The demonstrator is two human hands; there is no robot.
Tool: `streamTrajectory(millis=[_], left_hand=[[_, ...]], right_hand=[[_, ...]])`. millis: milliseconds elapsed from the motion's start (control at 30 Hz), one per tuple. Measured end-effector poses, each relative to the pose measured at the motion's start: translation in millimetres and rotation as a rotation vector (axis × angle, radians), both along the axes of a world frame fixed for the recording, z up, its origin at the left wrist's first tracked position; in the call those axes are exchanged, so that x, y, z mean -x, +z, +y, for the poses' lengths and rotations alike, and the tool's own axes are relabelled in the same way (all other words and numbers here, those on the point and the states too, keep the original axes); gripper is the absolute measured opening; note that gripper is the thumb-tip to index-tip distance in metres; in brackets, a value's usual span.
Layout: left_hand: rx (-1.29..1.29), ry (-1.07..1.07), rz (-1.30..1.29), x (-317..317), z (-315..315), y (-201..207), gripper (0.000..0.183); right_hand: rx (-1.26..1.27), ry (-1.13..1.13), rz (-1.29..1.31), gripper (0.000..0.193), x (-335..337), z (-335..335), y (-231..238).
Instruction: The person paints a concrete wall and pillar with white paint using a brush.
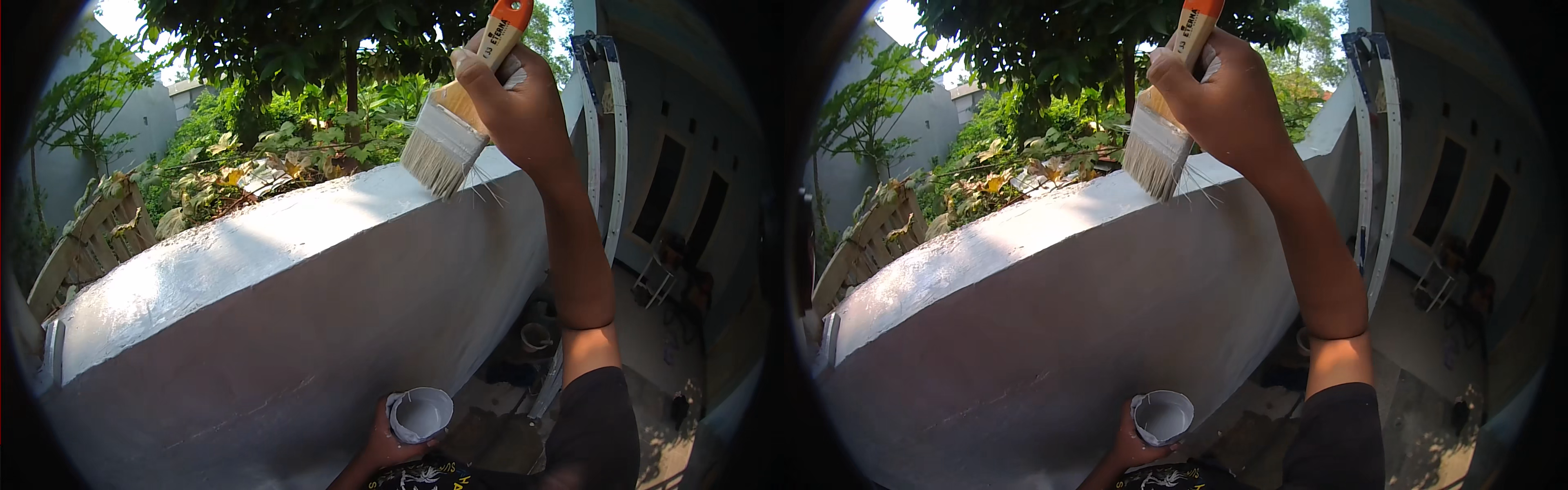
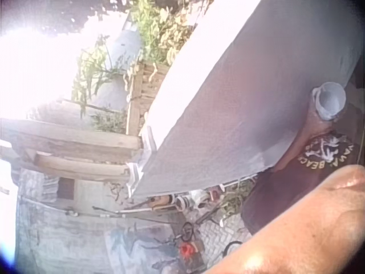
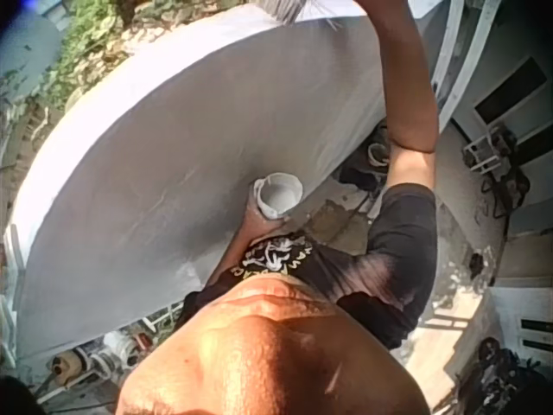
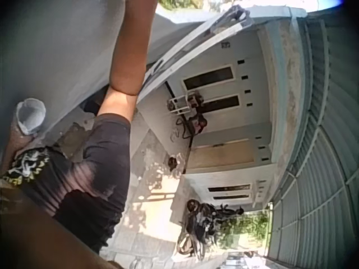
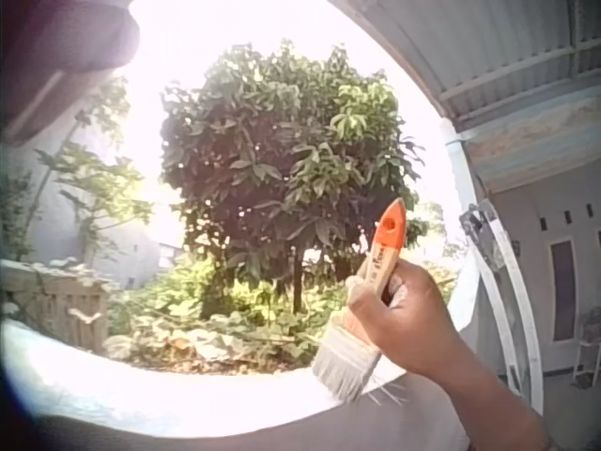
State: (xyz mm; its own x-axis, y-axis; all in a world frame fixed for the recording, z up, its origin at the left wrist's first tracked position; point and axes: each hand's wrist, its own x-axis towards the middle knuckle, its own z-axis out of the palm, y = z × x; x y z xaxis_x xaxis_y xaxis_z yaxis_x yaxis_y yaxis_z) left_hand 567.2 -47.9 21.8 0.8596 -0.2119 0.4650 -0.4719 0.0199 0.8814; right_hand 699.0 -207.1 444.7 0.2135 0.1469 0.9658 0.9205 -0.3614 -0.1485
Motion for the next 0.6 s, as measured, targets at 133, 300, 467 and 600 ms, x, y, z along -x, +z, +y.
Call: streamTrajectory(millis=[133,300,467,600], left_hand=[[0.008,0.009,0.018,5.6,-4.9,19.1,0.093],[0.04,0.003,0.02,8.6,-7.8,15.0,0.093],[0.013,-0.039,0.013,11.7,-12.5,16.5,0.094],[0.013,0.002,0.005,17.8,-14.5,19.8,0.094]], right_hand=[[0.024,0.169,0.135,0.029,-2.4,10.7,-32.7],[-0.07,0.161,0.039,0.032,29.7,3.5,2.3],[0.049,0.123,0.002,0.03,0.0,20.8,-28.7],[-0.012,0.171,0.065,0.03,25.5,12.6,-0.2]])
